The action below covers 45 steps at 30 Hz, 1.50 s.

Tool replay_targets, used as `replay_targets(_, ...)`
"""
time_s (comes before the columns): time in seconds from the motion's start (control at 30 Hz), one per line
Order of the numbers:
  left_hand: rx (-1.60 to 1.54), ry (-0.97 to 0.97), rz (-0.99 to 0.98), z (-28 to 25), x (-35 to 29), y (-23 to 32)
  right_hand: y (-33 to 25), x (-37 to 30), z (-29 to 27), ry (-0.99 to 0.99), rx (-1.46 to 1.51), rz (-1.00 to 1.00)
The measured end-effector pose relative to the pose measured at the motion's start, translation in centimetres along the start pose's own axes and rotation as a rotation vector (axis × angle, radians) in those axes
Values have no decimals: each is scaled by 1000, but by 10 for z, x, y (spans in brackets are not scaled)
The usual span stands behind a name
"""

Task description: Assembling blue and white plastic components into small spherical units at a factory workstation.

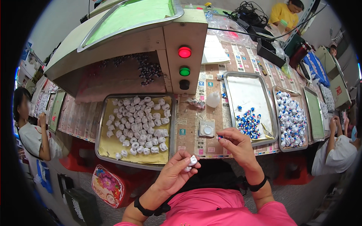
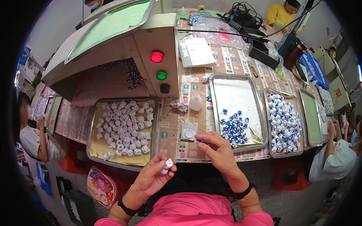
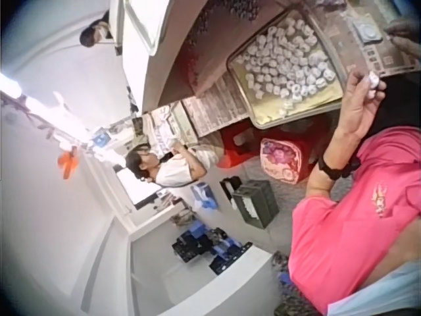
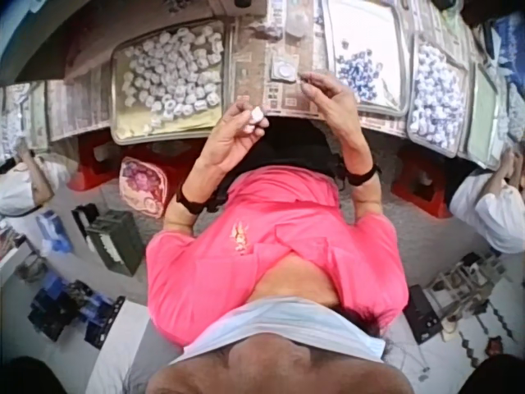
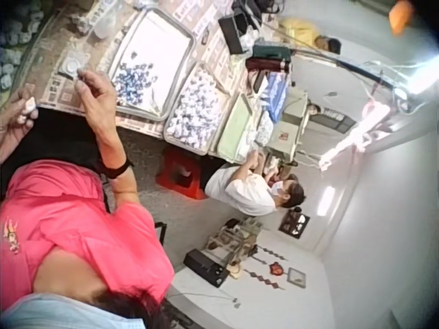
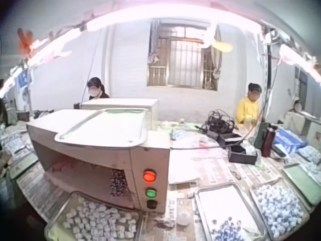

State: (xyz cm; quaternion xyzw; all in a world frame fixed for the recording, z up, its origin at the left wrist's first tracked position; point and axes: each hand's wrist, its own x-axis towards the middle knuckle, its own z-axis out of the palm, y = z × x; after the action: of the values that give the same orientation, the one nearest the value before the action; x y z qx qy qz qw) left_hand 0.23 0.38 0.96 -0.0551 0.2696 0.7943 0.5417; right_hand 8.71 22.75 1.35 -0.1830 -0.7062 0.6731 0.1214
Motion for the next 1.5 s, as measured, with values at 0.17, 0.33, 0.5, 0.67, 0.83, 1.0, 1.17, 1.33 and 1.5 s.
replay_targets(0.17,15,22,-15,-6,-6,1,0,12,5,39,-276,-188)
replay_targets(0.33,-53,-60,-17,-13,-7,1,1,20,10,9,-140,-18)
replay_targets(0.5,-46,-35,-28,-11,-11,-1,0,26,8,0,-217,-53)
replay_targets(0.67,-40,-21,-40,-13,-12,-1,-4,28,12,7,-440,-157)
replay_targets(0.83,-95,-81,-42,-20,-10,-6,-8,32,22,41,-648,-297)
replay_targets(1.0,-83,-54,-25,-19,-12,-10,-5,37,27,40,-715,-332)
replay_targets(1.17,-79,-77,-37,-22,-11,-10,-1,38,28,50,-757,-350)
replay_targets(1.33,-76,-55,-40,-22,-7,-10,1,39,26,26,-873,-489)
replay_targets(1.5,-62,-14,5,-17,-4,-8,-3,37,27,32,-838,-456)
